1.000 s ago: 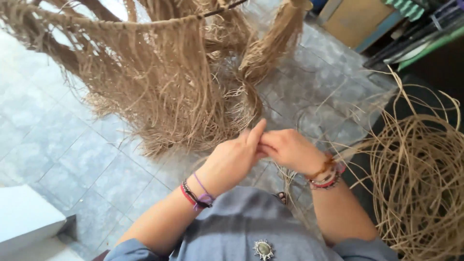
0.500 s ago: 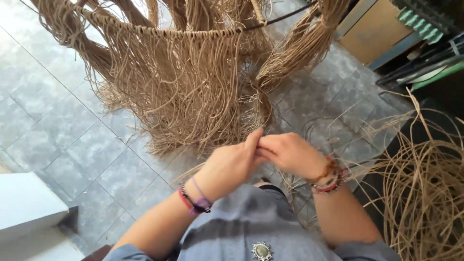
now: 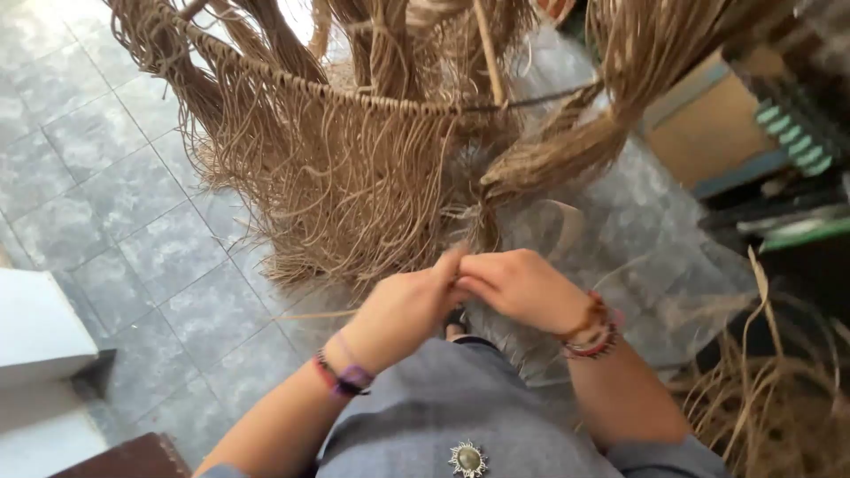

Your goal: Weaving and tying natural fiber strands onto a large frame to create a decorative furniture component.

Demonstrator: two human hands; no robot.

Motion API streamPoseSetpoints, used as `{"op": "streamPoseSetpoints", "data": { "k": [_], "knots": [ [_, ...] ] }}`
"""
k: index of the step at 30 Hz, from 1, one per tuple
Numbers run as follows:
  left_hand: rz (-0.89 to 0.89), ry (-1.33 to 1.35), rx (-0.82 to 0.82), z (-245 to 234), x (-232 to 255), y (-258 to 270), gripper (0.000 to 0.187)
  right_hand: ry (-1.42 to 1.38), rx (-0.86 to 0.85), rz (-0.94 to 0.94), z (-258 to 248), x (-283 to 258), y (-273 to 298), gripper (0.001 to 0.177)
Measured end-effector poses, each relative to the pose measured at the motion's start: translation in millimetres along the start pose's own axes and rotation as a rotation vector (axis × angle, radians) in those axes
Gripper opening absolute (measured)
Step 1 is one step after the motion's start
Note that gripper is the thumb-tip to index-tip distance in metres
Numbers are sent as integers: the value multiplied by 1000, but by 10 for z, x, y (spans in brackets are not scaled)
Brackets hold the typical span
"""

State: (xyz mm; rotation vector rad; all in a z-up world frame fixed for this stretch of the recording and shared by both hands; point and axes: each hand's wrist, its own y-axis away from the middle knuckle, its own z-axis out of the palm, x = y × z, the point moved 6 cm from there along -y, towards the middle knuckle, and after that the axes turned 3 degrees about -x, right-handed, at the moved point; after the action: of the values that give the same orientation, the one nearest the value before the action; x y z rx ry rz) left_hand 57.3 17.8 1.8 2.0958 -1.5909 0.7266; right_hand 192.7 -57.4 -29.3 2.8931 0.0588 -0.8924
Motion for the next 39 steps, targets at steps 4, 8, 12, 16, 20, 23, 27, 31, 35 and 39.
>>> {"op": "streamPoseSetpoints", "data": {
  "k": [4, 8, 12, 16, 20, 23, 27, 31, 35, 39],
  "knots": [
    [-226, -7, -57, -123, -521, 65, 31, 20, -10, 17, -580, 395, 56, 28],
    [-189, -34, -44, -271, -248, -211, 40, 124, -37, -78, -601, 538, -167, 21],
    [-110, 224, 112, 140, 48, -738, 82, 287, -96, -283, -491, 403, -345, 22],
    [-195, 309, 219, -36, -124, -683, 36, 125, -134, -255, -746, 773, -335, 22],
    [-407, 382, 357, -291, -539, -345, 16, 143, -160, -184, -935, 927, -417, 23],
    [-483, 394, 345, -405, -717, -222, 15, 179, -125, -164, -933, 946, -479, 25],
    [-493, 462, 301, -531, -715, -284, 17, 420, -20, -250, -934, 892, -539, 21],
    [-491, 571, 305, -532, -800, -334, 16, 685, 179, -314, -855, 934, -533, 19],
    [-480, 654, 275, -541, -892, -382, 18, 362, 195, -255, -943, 905, -521, 19],
    [-255, 421, 215, -733, -572, -557, 43, 213, 205, -268, -1059, 898, -519, 24]
  ]
}}
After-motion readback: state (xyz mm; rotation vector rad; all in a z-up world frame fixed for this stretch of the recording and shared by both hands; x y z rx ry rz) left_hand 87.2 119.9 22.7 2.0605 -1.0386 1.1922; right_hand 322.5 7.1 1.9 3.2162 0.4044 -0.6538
